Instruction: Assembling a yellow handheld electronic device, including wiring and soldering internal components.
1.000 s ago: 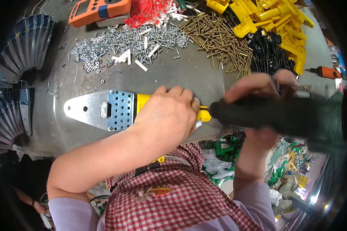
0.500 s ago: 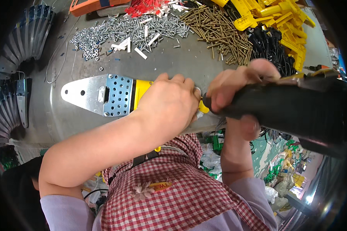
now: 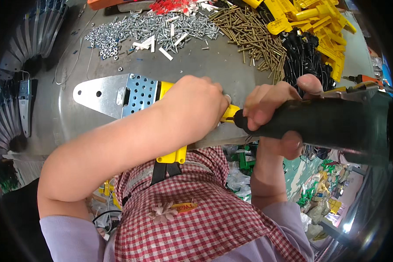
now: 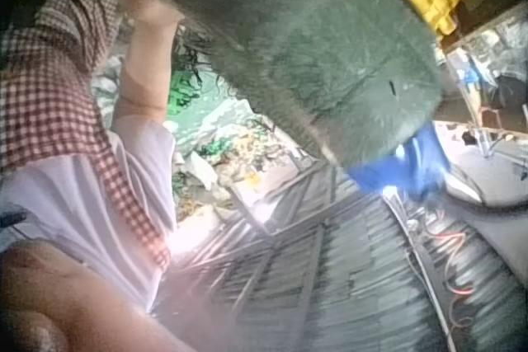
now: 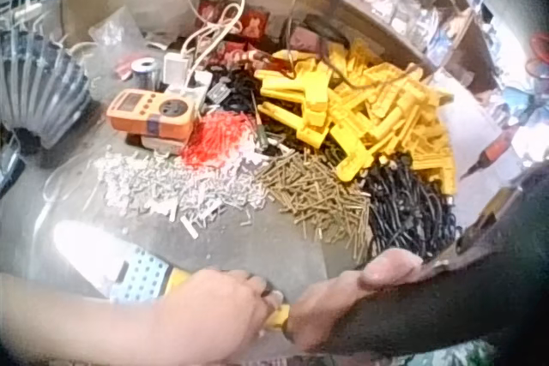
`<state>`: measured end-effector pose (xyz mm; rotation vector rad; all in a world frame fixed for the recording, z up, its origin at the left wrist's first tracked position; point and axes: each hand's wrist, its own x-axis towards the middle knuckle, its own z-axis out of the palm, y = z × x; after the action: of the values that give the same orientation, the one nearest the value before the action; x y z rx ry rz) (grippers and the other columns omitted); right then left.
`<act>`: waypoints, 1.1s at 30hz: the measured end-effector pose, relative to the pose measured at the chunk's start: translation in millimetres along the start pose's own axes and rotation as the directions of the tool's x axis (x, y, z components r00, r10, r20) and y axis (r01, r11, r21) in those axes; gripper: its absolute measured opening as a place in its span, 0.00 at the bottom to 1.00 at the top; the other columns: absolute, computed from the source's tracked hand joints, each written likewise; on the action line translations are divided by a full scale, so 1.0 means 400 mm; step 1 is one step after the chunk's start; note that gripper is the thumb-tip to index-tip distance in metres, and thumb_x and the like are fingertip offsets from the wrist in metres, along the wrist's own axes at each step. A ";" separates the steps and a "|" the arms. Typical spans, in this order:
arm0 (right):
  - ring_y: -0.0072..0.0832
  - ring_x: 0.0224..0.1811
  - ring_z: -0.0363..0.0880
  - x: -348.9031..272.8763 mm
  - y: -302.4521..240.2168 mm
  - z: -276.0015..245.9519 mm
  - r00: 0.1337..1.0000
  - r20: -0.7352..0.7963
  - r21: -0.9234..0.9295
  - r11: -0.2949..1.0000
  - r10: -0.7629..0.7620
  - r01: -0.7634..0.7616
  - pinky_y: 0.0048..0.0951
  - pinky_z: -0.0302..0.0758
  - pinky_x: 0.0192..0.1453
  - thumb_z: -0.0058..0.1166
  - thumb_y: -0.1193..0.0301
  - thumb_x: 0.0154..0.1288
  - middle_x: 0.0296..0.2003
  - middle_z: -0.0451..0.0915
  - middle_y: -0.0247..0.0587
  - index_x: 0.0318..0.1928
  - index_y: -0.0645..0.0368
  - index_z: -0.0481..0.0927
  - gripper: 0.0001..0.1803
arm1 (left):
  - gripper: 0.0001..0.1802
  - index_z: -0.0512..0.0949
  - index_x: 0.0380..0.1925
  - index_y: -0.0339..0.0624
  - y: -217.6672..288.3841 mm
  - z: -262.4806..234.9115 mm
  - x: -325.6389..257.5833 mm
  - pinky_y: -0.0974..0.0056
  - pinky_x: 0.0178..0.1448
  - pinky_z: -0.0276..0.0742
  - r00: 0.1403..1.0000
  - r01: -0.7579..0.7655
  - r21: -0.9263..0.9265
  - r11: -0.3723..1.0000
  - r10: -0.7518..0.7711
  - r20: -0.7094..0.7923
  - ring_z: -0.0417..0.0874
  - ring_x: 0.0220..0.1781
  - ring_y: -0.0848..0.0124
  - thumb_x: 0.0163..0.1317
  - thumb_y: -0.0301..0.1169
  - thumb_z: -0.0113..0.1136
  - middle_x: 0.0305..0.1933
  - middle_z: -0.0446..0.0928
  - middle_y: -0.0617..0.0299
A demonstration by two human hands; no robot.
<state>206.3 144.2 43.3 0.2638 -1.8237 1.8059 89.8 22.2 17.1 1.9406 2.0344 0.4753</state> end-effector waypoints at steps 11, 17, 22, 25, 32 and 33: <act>0.29 0.24 0.72 -0.026 0.009 0.030 0.987 0.070 -0.006 0.990 -0.143 0.144 0.32 0.71 0.32 0.58 0.54 0.60 0.27 0.74 0.41 0.66 0.58 0.53 0.41 | 0.13 0.80 0.30 0.40 0.001 -0.006 -0.007 0.57 0.41 0.76 1.000 -0.004 -0.046 0.999 0.004 0.003 0.79 0.39 0.58 0.44 0.35 0.64 0.31 0.76 0.55; 0.27 0.23 0.69 -0.006 -0.048 0.060 0.962 -0.175 -0.146 0.972 -0.210 0.185 0.32 0.71 0.35 0.53 0.50 0.61 0.26 0.72 0.39 0.70 0.57 0.38 0.50 | 0.17 0.78 0.39 0.41 -0.014 0.020 0.062 0.57 0.44 0.77 0.974 0.109 0.020 0.994 -0.103 -0.200 0.81 0.41 0.57 0.49 0.36 0.63 0.35 0.78 0.54; 0.27 0.25 0.71 -0.028 -0.083 0.122 0.994 -0.056 -0.038 0.995 -0.095 0.092 0.32 0.70 0.34 0.56 0.49 0.59 0.28 0.73 0.39 0.68 0.53 0.45 0.47 | 0.17 0.78 0.39 0.41 -0.008 0.023 0.072 0.56 0.46 0.78 0.967 0.179 0.039 0.983 -0.169 -0.191 0.81 0.43 0.57 0.50 0.36 0.61 0.38 0.79 0.53; 0.28 0.26 0.73 -0.042 -0.052 0.137 1.000 -0.007 -0.102 0.995 0.004 -0.004 0.32 0.70 0.34 0.61 0.50 0.57 0.28 0.74 0.38 0.65 0.52 0.52 0.43 | 0.18 0.77 0.41 0.41 -0.011 0.007 0.059 0.56 0.48 0.77 0.963 0.206 0.022 0.978 -0.199 -0.182 0.80 0.46 0.57 0.51 0.37 0.60 0.40 0.78 0.53; 0.30 0.27 0.73 -0.022 -0.037 0.124 0.990 0.134 0.088 0.995 0.030 -0.042 0.32 0.70 0.34 0.64 0.54 0.55 0.26 0.74 0.40 0.59 0.54 0.59 0.38 | 0.42 0.60 0.64 0.48 -0.068 -0.057 -0.114 0.53 0.58 0.68 0.990 0.130 -0.063 0.989 -0.133 -0.039 0.71 0.56 0.53 0.49 0.46 0.65 0.53 0.70 0.50; 0.30 0.26 0.73 -0.016 -0.034 0.126 0.979 0.200 0.076 0.996 0.037 -0.053 0.30 0.69 0.34 0.64 0.53 0.54 0.24 0.74 0.40 0.54 0.54 0.61 0.35 | 0.42 0.60 0.64 0.47 -0.059 -0.057 -0.126 0.52 0.58 0.68 0.985 0.161 -0.068 0.985 -0.165 -0.049 0.71 0.56 0.53 0.49 0.46 0.65 0.53 0.70 0.49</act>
<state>206.3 92.9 54.8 0.4514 -1.9057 1.9476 61.2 -29.9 26.6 1.7251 2.1620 0.5524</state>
